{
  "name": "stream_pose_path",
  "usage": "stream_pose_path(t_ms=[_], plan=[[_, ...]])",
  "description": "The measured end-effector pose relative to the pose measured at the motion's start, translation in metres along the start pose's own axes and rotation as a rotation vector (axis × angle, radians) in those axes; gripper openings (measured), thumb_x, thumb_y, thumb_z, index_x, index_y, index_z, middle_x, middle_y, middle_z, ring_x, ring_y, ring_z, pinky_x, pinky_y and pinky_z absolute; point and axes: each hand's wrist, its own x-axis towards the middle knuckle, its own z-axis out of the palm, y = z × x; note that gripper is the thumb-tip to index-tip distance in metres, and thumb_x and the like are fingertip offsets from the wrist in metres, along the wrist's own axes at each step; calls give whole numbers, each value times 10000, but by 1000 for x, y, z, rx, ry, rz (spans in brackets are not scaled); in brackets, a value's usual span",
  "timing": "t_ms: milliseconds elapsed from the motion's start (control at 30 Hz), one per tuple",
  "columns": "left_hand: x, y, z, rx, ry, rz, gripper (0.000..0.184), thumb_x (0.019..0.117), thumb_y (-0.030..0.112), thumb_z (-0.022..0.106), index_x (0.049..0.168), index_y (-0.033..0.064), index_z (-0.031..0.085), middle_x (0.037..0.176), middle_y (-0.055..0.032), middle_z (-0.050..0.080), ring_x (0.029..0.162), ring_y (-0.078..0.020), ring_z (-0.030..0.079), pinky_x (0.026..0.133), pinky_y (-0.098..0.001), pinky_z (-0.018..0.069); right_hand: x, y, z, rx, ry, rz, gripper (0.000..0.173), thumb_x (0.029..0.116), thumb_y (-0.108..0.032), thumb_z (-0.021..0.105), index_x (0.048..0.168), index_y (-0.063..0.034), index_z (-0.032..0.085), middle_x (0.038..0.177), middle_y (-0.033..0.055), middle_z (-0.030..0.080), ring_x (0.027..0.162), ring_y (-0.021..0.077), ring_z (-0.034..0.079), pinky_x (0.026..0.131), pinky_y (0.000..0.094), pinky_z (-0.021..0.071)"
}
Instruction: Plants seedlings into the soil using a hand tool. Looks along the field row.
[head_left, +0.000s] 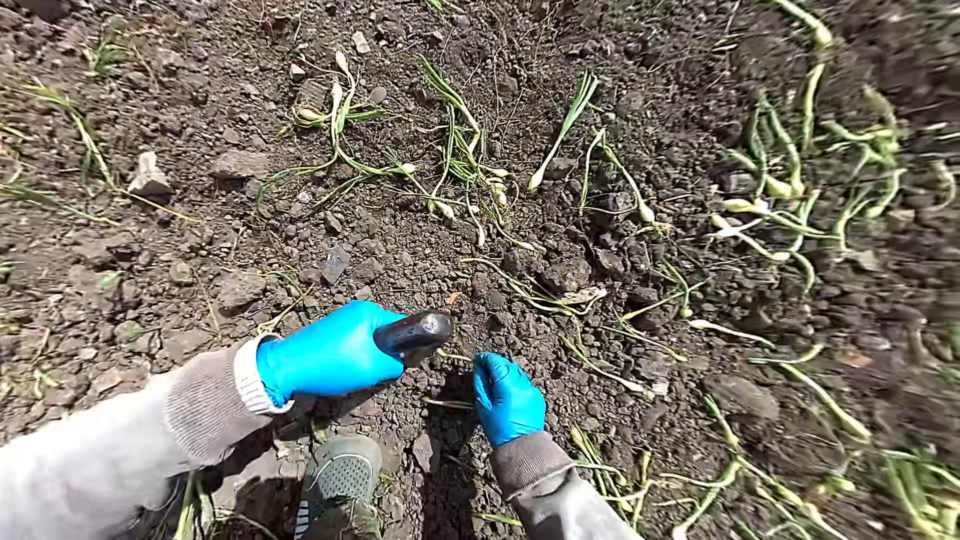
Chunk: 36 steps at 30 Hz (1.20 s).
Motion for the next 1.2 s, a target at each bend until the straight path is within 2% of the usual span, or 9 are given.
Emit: stream_pose_path(t_ms=[167,333,500,633,767,867,933,1067,1200], plan=[[-13,44,-15,-32,62,279,290,785,78,716,1056,166,768,787,116,702,667,39,635,558,-161,550,-4,3,-7,-19,-12,9,201,925,-181,650,1034,-82,786,962,143,753,901,349,745,732,555,604],[34,-16,36,166,-63,-38,423,882,108,695,1288,223,705,849,1,704,741,-116,644,677,-395,536,17,-25,-19,20,-12,-47,157,883,-176,702,986,-93,787,908,122,735,859,319,734,697,543,594],[-4,-24,13,-163,149,-108,131,828,132,678,705,154,639,539,46,513,454,-57,462,428,-257,368,33,-68,24,-19,-371,54,172,947,-195,685,1050,-104,789,1007,122,753,986,320,727,840,543,586],[-48,-10,-8,-210,381,157,210,781,128,726,981,176,766,818,96,727,715,13,676,636,-159,580,28,-64,45,-37,-467,-93,273,989,-302,605,1041,-107,788,1026,118,756,1001,310,729,857,528,584],[-32,-30,-12,-43,398,175,502,819,102,720,1314,181,703,1088,118,753,883,37,692,775,-182,601,66,-29,15,-115,-110,-103,332,972,-304,636,1160,-58,756,1135,198,721,1042,399,702,828,570,579],[-23,-42,-22,-172,435,79,328,812,108,715,1130,171,763,1037,93,764,727,0,671,622,-203,568,129,-16,-13,-236,-148,190,436,1011,-304,610,1361,-46,648,1372,265,594,1241,480,586,946,632,508],[-31,-29,-32,-258,526,111,291,765,108,718,1049,150,768,881,72,733,592,-27,598,504,-196,497,154,-8,-17,-293,-197,208,378,1008,-305,625,1253,-25,689,1331,276,605,1230,497,582,928,642,510],[-49,21,-60,-116,356,498,400,840,-5,732,1236,20,681,1256,-45,716,1152,-180,689,982,-335,608,152,7,-15,-251,-199,87,247,984,-233,675,1113,-26,715,1235,246,652,1199,475,592,956,633,491],[2,34,-44,225,142,169,550,796,139,744,1333,248,695,924,101,744,773,4,673,653,-267,585,133,11,-18,-197,-115,-39,193,980,-140,664,1101,5,705,1139,255,693,1137,462,642,980,634,484]])
